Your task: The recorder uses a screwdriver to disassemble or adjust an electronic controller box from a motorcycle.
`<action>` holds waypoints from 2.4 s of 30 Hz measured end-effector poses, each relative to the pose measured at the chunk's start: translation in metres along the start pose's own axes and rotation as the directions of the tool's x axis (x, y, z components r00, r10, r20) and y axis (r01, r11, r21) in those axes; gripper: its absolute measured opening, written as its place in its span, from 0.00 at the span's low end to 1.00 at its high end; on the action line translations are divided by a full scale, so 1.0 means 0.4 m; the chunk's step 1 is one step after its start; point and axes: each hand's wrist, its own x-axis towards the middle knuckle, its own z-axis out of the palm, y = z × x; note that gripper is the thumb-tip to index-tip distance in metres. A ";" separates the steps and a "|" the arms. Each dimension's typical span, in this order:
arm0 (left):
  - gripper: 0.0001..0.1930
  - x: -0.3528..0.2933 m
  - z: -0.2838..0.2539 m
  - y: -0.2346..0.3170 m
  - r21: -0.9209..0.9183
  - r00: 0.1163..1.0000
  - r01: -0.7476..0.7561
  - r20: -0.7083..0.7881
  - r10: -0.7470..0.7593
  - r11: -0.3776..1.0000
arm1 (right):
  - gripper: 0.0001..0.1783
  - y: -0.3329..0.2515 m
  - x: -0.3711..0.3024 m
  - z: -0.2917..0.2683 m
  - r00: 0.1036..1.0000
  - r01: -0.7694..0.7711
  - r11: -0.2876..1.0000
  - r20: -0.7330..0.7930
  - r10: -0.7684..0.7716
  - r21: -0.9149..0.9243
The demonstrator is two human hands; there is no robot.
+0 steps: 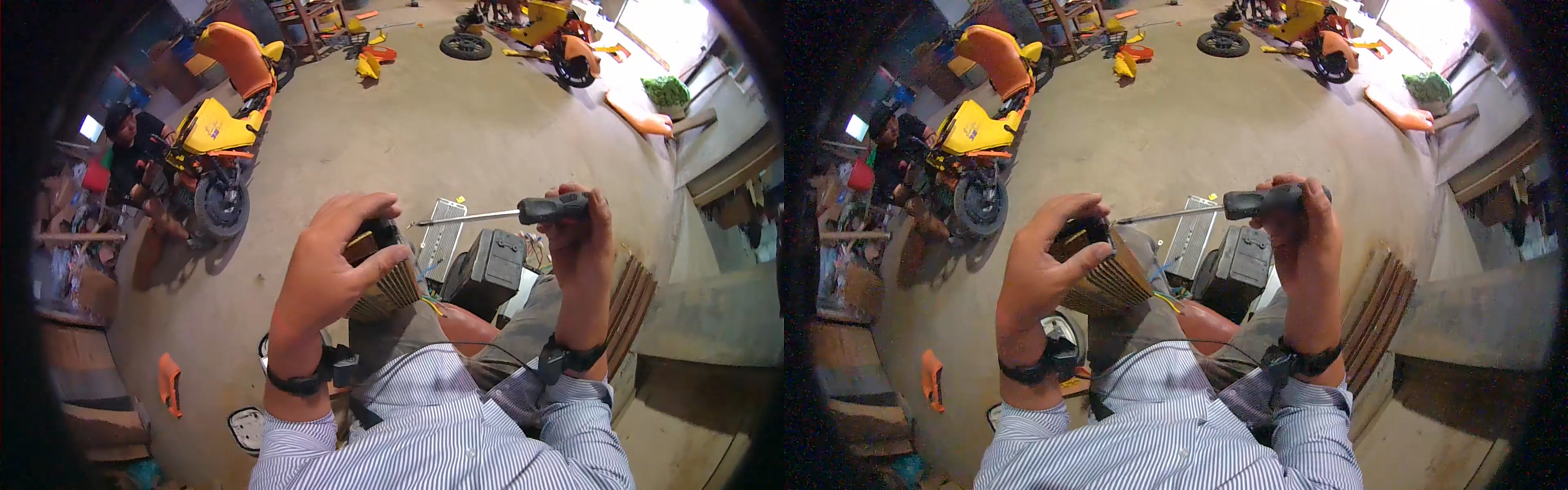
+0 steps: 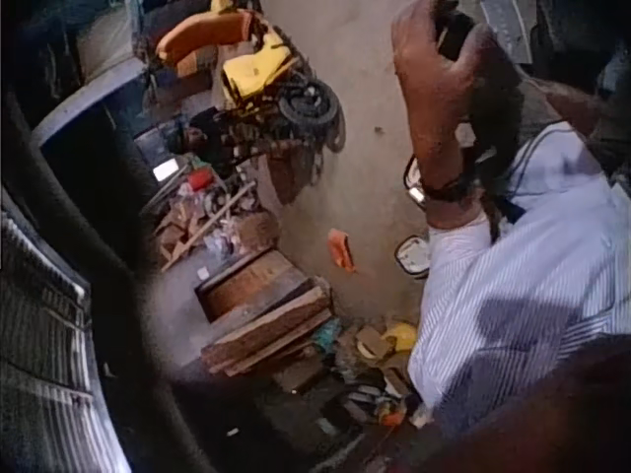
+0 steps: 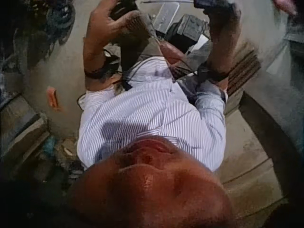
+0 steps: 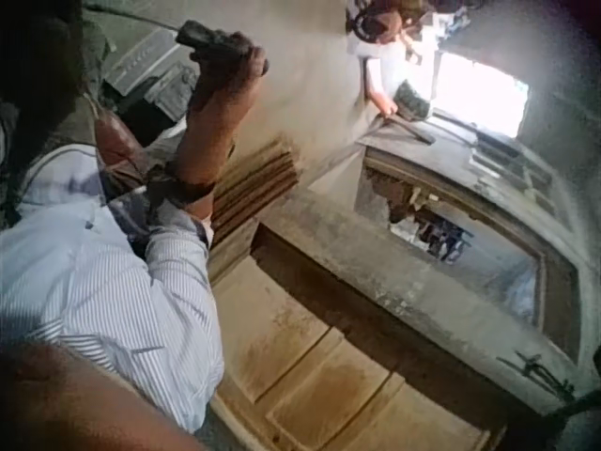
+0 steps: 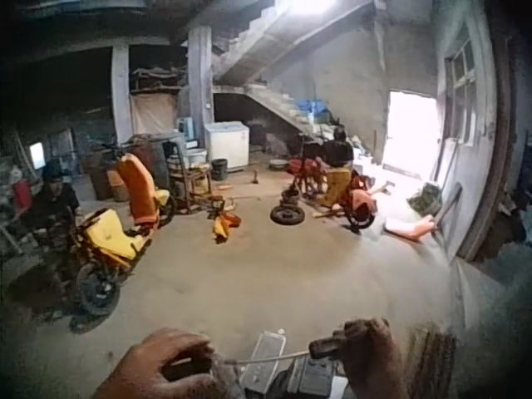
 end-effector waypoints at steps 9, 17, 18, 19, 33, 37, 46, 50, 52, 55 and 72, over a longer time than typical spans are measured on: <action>0.13 -0.006 0.009 0.003 0.068 0.994 -0.099 -0.041 0.102 0.993 | 0.24 0.021 -0.005 0.056 0.999 -0.011 0.999 0.044 0.009 0.033; 0.11 -0.015 0.005 -0.015 0.091 0.990 -0.120 -0.062 0.125 0.989 | 0.24 0.021 -0.012 0.065 0.997 0.006 1.000 0.078 -0.007 0.017; 0.11 -0.015 0.004 -0.013 0.099 0.990 -0.122 -0.062 0.129 0.988 | 0.24 0.022 -0.014 0.066 0.997 0.015 1.000 0.080 -0.016 0.016; 0.11 -0.013 0.005 -0.011 0.105 0.989 -0.126 -0.060 0.133 0.986 | 0.24 0.020 -0.016 0.066 0.996 0.026 1.000 0.081 -0.026 0.001; 0.11 -0.005 0.011 -0.008 0.150 0.989 -0.126 -0.058 0.136 0.981 | 0.25 -0.011 -0.020 0.084 0.992 0.105 0.985 0.079 -0.094 -0.138; 0.10 -0.002 0.012 -0.014 0.161 0.986 -0.149 -0.043 0.158 0.976 | 0.24 -0.041 -0.006 0.074 0.972 0.152 0.970 0.209 -0.111 -0.189; 0.10 0.000 0.012 -0.008 0.182 0.985 -0.150 -0.051 0.162 0.972 | 0.24 -0.046 0.000 0.117 0.952 0.238 0.949 0.241 -0.187 -0.208; 0.13 -0.004 0.008 -0.003 0.170 0.988 -0.137 -0.042 0.146 0.976 | 0.23 -0.034 0.006 0.101 0.969 0.167 0.973 0.209 -0.132 -0.161; 0.17 -0.012 0.008 0.012 0.109 0.996 -0.068 -0.052 0.074 0.992 | 0.23 -0.028 0.008 0.100 0.974 0.148 0.980 0.191 -0.121 -0.130; 0.25 -0.021 0.013 0.021 0.038 0.996 0.018 -0.091 -0.015 0.999 | 0.23 -0.031 0.011 0.096 0.975 0.153 0.983 0.180 -0.134 -0.100; 0.26 -0.088 0.067 0.057 0.440 0.986 0.013 -0.157 0.063 0.898 | 0.23 -0.075 0.001 0.161 0.901 0.425 0.835 0.245 -0.357 -0.348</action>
